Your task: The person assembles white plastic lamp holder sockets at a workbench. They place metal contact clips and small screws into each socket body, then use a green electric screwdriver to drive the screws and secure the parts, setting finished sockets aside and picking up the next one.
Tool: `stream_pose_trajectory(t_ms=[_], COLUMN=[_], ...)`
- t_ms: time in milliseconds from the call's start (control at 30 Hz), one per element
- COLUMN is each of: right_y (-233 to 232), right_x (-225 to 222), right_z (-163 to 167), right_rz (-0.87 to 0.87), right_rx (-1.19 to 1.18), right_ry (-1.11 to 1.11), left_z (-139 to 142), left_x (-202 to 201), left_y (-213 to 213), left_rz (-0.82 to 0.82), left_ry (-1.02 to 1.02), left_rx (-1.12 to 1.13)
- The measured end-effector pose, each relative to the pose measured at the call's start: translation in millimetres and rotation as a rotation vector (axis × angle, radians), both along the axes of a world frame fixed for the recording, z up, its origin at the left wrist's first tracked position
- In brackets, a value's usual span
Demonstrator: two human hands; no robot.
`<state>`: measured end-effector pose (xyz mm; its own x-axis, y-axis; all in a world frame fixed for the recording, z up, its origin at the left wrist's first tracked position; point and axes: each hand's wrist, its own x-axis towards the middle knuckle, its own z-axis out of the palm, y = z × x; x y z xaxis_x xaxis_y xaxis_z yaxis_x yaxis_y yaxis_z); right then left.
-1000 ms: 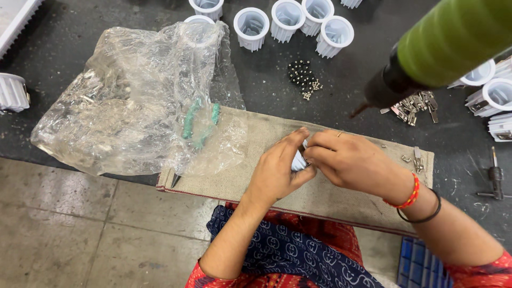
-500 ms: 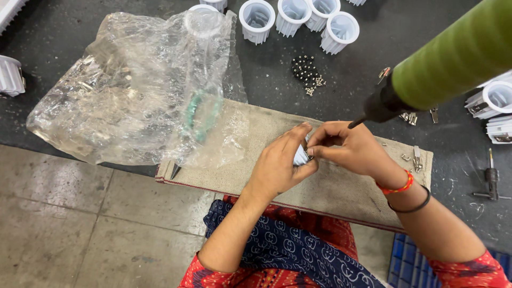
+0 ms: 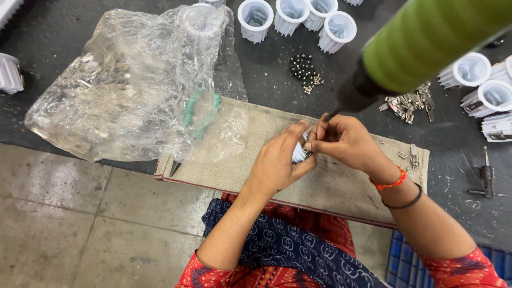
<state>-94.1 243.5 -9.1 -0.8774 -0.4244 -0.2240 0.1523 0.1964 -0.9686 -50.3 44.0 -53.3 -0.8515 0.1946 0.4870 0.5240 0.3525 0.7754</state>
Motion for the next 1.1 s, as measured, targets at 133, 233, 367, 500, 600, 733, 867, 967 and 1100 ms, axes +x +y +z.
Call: stream_pose_trajectory(t_ms=[133, 233, 367, 500, 600, 733, 867, 967, 1100], right_y=[0.2, -1.4, -0.5, 5.7, 7.6, 5.2, 21.9, 24.9, 6.2], right_x=[-0.8, -2.5, -5.8, -5.7, -5.0, -10.2, -12.9, -8.6, -6.4], right_z=[4.0, 7.7, 6.2, -2.5, -6.8, 13.1, 86.9, 138.9, 163.2], right_rz=[-0.001, 0.004, 0.01, 0.051, 0.05, 0.055, -0.153, -0.134, -0.009], right_rx=[0.015, 0.07, 0.126, 0.092, 0.018, -0.008, -0.207, -0.195, 0.008], right_ry=[-0.022, -0.014, -0.019, 0.035, 0.046, 0.075, 0.612, 0.842, 0.81], left_z=[1.3, 1.9, 0.8, -1.5, -2.2, -2.3, -2.6, -2.9, -2.1], left_x=[0.7, 0.6, 0.8, -0.9, 0.0, 0.1, 1.9, 4.4, 5.7], left_y=[-0.1, -0.3, -0.2, -0.2, 0.4, 1.2, 5.0, 6.6, 6.2], left_rz=[0.005, -0.009, 0.001, -0.001, 0.001, 0.015, 0.054, 0.068, 0.056], left_ry=[0.007, -0.039, -0.009, 0.028, 0.017, 0.013, 0.036, 0.047, 0.043], left_rx=[0.0, 0.006, 0.007, 0.012, 0.014, -0.002, -0.004, -0.007, -0.011])
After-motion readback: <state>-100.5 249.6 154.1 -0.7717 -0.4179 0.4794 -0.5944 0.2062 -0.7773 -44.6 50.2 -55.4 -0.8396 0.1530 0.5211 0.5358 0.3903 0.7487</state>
